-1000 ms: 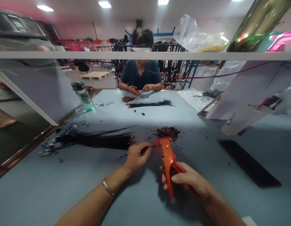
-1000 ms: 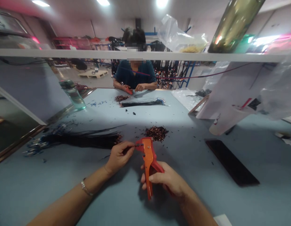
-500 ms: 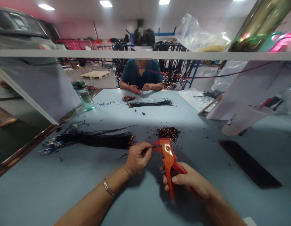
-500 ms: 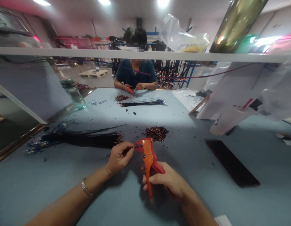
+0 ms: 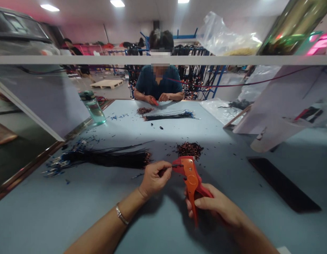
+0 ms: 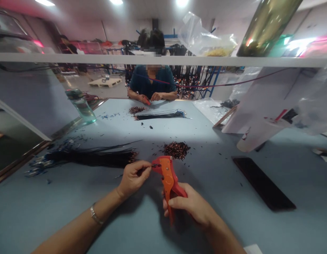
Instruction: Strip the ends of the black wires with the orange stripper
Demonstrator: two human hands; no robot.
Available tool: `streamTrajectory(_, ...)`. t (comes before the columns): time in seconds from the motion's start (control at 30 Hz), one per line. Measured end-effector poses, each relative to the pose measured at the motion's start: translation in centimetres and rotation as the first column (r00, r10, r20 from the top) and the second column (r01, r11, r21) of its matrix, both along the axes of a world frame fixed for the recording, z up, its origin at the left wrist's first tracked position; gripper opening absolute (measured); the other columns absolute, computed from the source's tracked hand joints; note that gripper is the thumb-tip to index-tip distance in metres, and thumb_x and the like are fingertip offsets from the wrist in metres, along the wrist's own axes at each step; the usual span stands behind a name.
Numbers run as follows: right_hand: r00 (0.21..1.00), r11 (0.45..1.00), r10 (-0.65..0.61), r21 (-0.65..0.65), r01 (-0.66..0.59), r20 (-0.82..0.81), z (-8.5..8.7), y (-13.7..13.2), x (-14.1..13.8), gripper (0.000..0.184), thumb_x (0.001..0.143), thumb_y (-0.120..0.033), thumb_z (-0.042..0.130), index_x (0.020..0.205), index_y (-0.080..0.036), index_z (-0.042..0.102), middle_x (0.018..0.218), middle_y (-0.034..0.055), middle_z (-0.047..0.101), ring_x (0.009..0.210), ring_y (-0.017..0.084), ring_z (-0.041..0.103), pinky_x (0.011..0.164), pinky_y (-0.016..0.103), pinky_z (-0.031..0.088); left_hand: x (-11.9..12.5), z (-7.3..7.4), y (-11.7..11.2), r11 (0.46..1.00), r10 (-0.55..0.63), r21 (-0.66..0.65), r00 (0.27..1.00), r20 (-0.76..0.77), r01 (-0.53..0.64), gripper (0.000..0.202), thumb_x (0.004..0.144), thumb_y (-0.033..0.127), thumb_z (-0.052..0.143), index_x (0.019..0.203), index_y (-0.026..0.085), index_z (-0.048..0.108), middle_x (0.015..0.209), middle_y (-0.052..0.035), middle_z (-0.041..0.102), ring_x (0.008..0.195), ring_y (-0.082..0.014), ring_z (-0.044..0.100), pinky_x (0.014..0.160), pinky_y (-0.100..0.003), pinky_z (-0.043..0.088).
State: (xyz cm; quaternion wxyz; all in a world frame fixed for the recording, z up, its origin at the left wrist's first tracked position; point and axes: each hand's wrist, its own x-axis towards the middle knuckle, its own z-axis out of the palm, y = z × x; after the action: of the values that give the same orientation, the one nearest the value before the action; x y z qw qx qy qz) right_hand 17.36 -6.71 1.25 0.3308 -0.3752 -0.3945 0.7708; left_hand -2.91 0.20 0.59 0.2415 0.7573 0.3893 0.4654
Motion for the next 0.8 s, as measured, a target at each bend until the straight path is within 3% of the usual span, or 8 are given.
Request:
streamTrajectory(0.3, 0.998, 0.995, -0.007, 0.098, 0.001, 0.067, -0.18, 0.05, -0.08, 0.029, 0.069, -0.035, 0.071, 0.084, -0.014, 0.059, 0.067, 0.0020, 0.060, 0.053, 0.014, 0.057, 0.046, 0.024, 0.047, 0.00, -0.19, -0.05, 1.000, 0.000, 0.007, 1.000, 0.018, 0.000, 0.018, 0.079, 0.022, 0.053, 0.070, 0.013, 0.066, 0.051, 0.0021, 0.051, 0.046, -0.0063, 0.040, 0.045, -0.016, 0.033)
streamTrajectory(0.57, 0.998, 0.994, 0.015, 0.111, -0.021, 0.058, -0.18, 0.09, 0.30, 0.026, 0.070, -0.034, 0.070, 0.082, -0.013, 0.059, 0.069, 0.0027, 0.061, 0.055, 0.014, 0.058, 0.050, 0.025, 0.048, -0.30, -0.31, 0.05, 0.993, -0.053, 0.100, 0.998, -0.021, 0.055, 0.017, 0.082, 0.019, 0.052, 0.078, 0.013, 0.067, 0.059, -0.0011, 0.060, 0.050, -0.0080, 0.049, 0.050, -0.017, 0.038)
streamTrajectory(0.8, 0.997, 0.993, 0.000, 0.121, -0.010, 0.082, -0.25, -0.05, 0.32, 0.028, 0.072, -0.037, 0.070, 0.082, -0.014, 0.057, 0.063, 0.0010, 0.059, 0.048, 0.011, 0.054, 0.046, 0.022, 0.046, -0.20, -0.02, -0.11, 0.988, -0.061, 0.139, 0.998, -0.013, 0.062, 0.015, 0.082, 0.017, 0.052, 0.078, 0.013, 0.066, 0.058, -0.0006, 0.058, 0.049, -0.0074, 0.047, 0.048, -0.017, 0.037)
